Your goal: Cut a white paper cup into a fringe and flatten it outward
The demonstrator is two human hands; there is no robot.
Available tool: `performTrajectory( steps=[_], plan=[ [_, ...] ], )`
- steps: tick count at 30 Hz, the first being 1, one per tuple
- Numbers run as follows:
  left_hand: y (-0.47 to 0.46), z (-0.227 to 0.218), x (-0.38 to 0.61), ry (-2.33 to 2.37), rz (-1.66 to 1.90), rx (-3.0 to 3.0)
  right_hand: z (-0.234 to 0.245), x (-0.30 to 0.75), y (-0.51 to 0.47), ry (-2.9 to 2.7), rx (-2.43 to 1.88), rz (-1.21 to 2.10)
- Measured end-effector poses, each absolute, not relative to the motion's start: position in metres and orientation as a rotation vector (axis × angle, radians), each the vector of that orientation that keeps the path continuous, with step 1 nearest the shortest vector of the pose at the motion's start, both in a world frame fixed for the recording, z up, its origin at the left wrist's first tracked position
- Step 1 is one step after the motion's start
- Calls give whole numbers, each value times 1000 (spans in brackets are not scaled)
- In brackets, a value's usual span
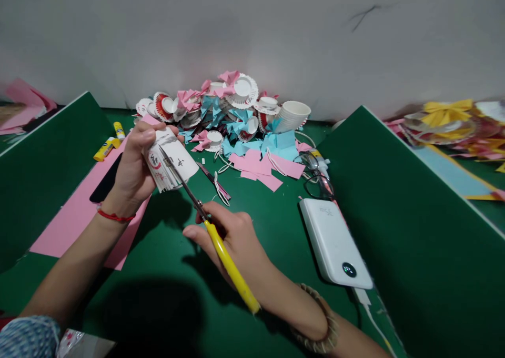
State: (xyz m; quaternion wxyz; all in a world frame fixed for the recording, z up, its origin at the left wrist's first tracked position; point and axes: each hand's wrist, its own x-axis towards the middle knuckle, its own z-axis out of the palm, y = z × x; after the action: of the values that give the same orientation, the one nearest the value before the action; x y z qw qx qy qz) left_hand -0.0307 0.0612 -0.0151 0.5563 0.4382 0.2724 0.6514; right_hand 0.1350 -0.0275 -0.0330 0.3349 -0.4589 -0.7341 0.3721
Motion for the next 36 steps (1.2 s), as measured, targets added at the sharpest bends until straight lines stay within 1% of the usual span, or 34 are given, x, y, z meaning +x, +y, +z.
performTrajectory(
  steps=[28,36],
  plan=[
    [62,-15,-31,634,1508,1022,-33,133,-27,-1868,-1186,963],
    [60,-15,-29,638,1514,1015,-30,133,-27,-1837,-1202,1008]
  ],
)
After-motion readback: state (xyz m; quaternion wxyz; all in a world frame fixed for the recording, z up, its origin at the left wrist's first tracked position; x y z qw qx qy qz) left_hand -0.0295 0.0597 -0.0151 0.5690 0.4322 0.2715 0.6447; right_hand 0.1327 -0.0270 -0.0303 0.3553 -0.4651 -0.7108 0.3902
